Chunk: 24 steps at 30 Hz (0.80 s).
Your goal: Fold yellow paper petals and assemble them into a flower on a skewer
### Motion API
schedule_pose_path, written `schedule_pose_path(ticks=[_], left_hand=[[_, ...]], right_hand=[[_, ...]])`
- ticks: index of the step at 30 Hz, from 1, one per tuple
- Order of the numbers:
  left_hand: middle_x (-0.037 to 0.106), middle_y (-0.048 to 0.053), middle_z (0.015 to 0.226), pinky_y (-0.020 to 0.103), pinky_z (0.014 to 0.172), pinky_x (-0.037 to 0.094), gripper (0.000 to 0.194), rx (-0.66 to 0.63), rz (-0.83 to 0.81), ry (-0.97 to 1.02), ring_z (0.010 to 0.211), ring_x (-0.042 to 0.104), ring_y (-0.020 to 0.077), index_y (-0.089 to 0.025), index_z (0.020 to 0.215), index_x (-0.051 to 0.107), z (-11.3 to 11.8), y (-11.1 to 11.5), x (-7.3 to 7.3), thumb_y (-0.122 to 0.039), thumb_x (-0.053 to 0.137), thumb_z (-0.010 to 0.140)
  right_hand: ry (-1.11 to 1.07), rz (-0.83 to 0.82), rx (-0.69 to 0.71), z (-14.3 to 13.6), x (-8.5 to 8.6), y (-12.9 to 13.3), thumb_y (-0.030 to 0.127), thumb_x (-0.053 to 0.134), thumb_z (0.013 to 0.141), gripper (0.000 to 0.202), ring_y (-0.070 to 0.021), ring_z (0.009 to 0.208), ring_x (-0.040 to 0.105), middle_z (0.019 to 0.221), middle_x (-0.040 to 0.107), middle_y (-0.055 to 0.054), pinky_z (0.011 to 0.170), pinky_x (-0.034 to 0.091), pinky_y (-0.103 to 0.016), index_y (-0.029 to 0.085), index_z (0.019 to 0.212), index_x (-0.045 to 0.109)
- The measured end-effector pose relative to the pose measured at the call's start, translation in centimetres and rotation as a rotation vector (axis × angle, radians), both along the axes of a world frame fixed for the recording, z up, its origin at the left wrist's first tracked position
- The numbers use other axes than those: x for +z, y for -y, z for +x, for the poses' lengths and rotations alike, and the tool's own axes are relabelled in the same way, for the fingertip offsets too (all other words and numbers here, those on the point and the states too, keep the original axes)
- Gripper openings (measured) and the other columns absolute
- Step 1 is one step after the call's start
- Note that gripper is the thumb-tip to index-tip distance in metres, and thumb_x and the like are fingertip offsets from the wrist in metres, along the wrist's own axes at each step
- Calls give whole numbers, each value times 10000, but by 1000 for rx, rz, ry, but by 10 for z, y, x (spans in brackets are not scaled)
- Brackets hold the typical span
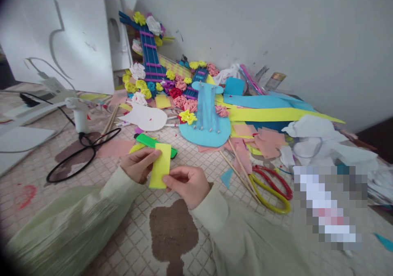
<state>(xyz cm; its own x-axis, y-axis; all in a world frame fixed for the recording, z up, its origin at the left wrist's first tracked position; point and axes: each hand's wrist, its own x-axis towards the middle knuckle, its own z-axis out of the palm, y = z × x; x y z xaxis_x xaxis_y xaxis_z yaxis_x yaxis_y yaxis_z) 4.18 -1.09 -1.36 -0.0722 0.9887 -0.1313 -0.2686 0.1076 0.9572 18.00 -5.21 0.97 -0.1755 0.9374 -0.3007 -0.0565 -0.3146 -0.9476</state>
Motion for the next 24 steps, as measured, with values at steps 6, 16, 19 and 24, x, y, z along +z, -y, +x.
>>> schedule_pose_path(ticks=[6,16,19,24], left_hand=[[588,-3,551,191,430,397,316,76,-28,68,456,489,75,-117,627,652,2,0,6,-380,734,472],[587,-21,543,198,458,405,308,86,-58,120,484,513,83,-123,624,645,2,2,11,-355,750,452],[586,-20,545,199,455,400,316,108,-51,106,483,510,84,-124,622,644,3,2,9,-368,749,451],[585,-14,549,201,452,392,309,102,-9,64,469,492,79,-128,618,650,2,1,8,-381,739,463]], right_hand=[[-48,-4,25,-1,0,1,296,733,505,220,-74,462,550,565,632,20,498,468,-228,155,636,627],[-44,15,59,-1,-1,2,292,738,497,234,-70,446,522,528,599,28,465,454,-222,144,625,609],[-41,39,75,0,-1,3,310,716,538,224,-68,456,525,537,597,24,475,449,-220,141,640,610],[-21,47,90,0,2,3,346,690,572,231,-69,447,524,508,590,18,486,451,-224,137,588,592]])
